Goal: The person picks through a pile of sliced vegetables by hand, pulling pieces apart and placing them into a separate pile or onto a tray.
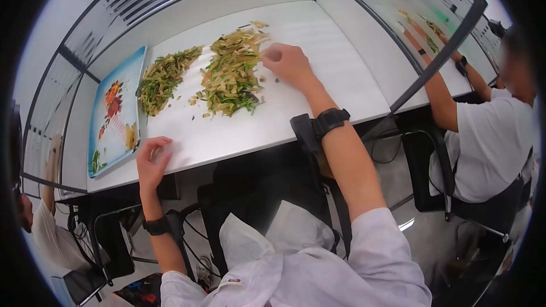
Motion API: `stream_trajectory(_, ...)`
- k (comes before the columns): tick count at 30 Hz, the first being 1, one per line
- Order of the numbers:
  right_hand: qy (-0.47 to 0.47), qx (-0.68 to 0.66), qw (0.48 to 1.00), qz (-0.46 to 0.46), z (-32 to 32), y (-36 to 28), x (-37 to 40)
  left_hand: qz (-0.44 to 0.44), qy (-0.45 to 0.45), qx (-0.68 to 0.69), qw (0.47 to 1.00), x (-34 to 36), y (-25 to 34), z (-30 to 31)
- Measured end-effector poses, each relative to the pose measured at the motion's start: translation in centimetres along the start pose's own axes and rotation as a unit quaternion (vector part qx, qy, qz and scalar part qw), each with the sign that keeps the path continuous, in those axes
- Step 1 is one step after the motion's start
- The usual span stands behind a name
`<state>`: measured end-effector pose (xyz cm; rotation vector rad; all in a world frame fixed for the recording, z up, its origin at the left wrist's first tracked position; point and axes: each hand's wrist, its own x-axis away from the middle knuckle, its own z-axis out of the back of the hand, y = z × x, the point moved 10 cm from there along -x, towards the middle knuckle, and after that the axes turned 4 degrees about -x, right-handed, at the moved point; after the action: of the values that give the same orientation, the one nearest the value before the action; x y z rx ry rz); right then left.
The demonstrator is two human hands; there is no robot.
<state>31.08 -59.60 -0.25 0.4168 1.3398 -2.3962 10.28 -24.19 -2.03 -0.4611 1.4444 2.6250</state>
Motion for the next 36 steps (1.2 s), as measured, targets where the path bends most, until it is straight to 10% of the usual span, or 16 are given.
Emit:
stream_trajectory(5, -0.016, 0.002, 1.0, -0.023, -0.2, -0.4, 0.0, 0.065, 0.15, 0.086, 0.983, 0.5, -2.9, 2.9)
stream_trajectory(36, -0.067, 0.002, 0.996, -0.056, -1.3, 1.0, -0.3, 0.038, 0.136, -0.023, 0.99, 0.3, -1.2, 2.1)
